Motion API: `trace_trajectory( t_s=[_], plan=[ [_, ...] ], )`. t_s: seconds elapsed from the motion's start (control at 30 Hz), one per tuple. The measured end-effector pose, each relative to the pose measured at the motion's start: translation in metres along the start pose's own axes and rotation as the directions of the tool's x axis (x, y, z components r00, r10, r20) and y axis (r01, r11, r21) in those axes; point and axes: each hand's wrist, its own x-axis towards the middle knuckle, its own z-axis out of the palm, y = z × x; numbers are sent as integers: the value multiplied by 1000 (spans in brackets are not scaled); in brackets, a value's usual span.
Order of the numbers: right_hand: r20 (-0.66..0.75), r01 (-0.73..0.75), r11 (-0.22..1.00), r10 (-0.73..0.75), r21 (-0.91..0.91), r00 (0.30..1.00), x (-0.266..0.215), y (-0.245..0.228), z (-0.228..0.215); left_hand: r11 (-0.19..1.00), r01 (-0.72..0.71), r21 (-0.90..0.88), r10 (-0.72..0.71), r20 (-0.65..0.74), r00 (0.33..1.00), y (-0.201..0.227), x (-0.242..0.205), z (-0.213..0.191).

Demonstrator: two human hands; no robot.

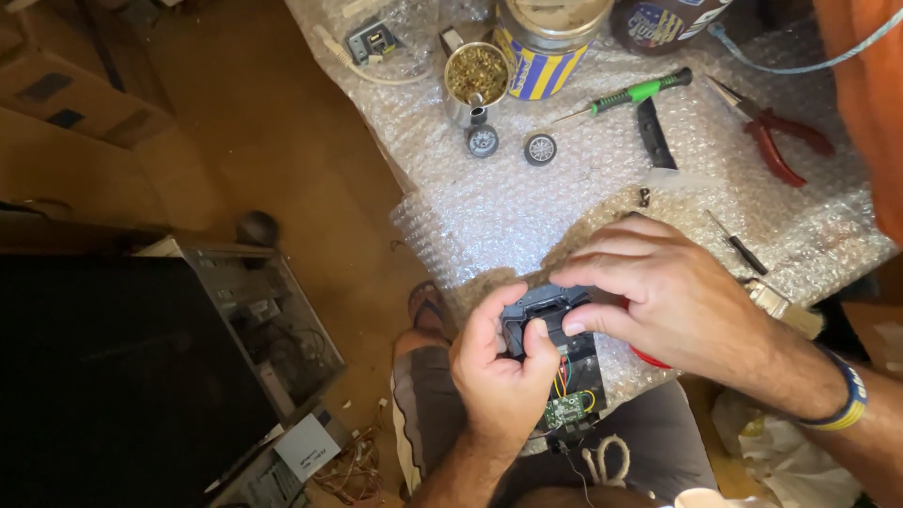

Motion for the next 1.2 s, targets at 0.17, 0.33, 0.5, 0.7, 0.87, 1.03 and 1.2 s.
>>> trace_trajectory(
  t_s=[0.17,0.33,0.5,0.7,0.87,1.03,1.2],
  plan=[
    [17,-9,1000,10,-3,1000,2,-2,-2,999,-37,17,37,-3,999,0,2,-1],
    [16,26,1000,-25,-8,1000,3,-3,-2,991,-137,9,136,35,990,5,7,-3],
    [16,27,1000,-27,-6,1000,2,-2,-2,987,-162,23,160,59,985,7,10,-3],
    [16,47,999,-47,-11,999,3,-3,-4,985,-167,43,164,65,984,5,8,-3],
    [10,57,998,-57,-29,998,3,-3,-4,987,-158,40,156,54,986,5,8,-1],
    [6,54,998,-54,-32,999,2,2,-2,991,-122,57,119,57,991,6,6,-1],
    [37,69,996,-67,-59,997,0,7,0,994,-89,66,83,83,993,6,7,-3]
  ],
)
